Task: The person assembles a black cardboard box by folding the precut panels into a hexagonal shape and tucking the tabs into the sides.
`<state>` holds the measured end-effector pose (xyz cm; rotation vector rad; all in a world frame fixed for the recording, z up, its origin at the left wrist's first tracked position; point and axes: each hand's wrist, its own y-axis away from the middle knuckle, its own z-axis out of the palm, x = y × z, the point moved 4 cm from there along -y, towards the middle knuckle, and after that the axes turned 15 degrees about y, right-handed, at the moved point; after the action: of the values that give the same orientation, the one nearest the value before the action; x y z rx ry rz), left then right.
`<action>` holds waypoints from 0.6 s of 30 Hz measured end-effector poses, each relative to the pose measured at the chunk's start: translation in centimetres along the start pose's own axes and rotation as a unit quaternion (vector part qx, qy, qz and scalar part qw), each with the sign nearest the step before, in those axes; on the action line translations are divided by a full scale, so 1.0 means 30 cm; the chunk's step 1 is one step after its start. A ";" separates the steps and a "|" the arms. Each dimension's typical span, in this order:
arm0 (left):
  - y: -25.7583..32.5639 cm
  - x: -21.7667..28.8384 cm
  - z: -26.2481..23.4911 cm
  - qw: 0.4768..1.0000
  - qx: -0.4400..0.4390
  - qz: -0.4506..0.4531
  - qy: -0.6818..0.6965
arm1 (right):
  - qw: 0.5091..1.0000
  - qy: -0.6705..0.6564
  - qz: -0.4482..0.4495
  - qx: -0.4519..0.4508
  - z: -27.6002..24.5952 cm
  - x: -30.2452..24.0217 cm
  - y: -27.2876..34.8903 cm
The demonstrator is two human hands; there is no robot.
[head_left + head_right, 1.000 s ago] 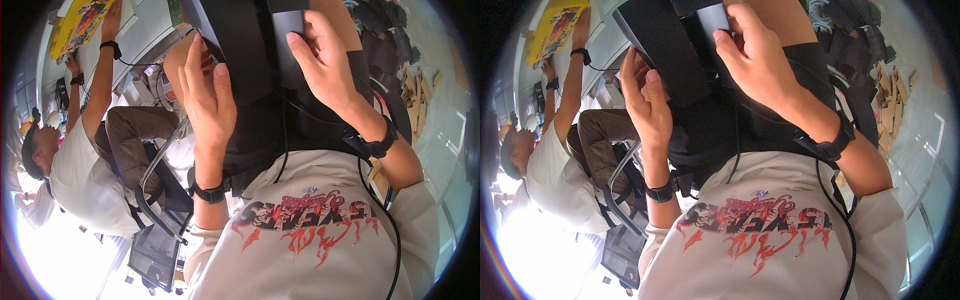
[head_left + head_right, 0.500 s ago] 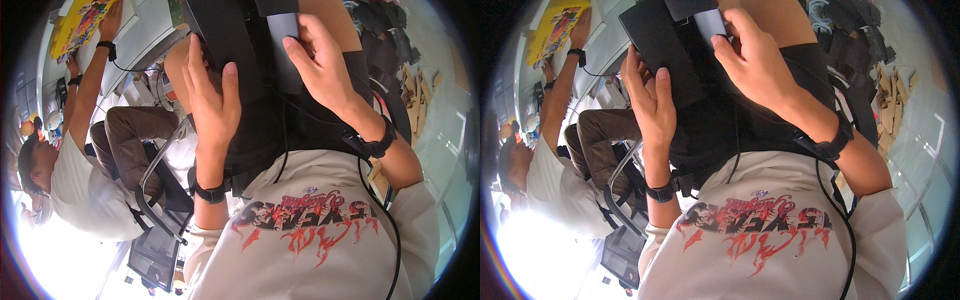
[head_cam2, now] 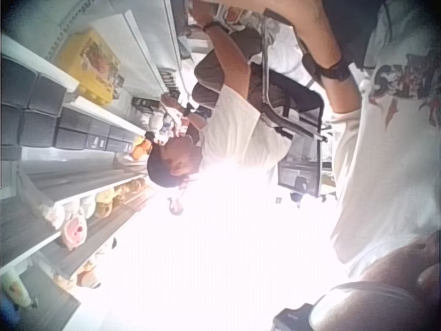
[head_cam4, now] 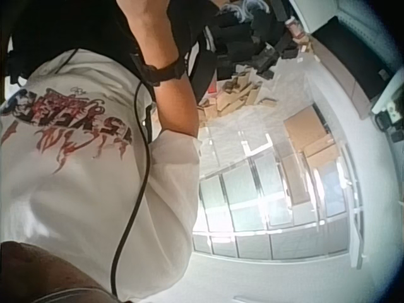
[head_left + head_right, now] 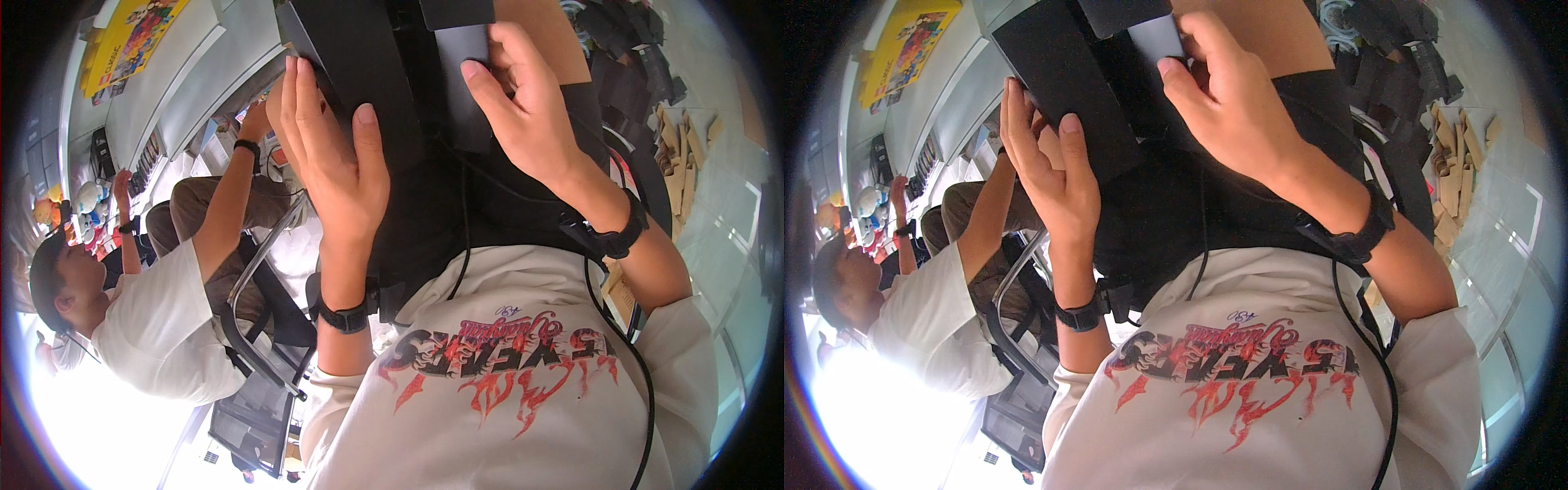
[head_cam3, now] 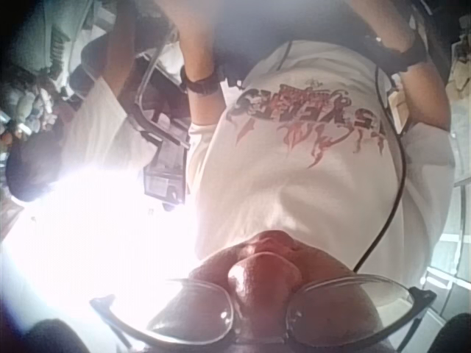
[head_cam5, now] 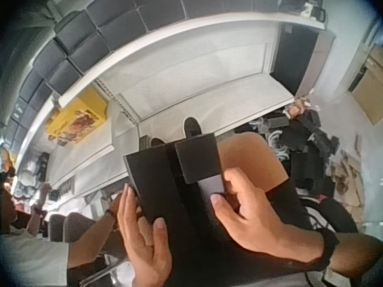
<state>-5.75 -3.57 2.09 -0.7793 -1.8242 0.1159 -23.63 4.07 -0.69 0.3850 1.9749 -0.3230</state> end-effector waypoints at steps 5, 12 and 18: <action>0.001 0.011 -0.012 1.000 0.000 0.003 -0.007 | 1.000 -0.012 -0.002 0.005 0.004 -0.013 -0.002; -0.006 0.018 -0.021 1.000 -0.008 0.016 -0.022 | 1.000 -0.025 0.015 -0.007 0.020 -0.027 -0.006; -0.008 0.013 -0.019 0.999 -0.025 0.021 -0.038 | 0.999 0.027 0.020 -0.036 0.016 -0.023 0.001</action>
<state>-5.43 -3.71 2.76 -0.8590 -1.8886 0.1290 -22.95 3.82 -0.24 0.3899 2.0222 -0.2163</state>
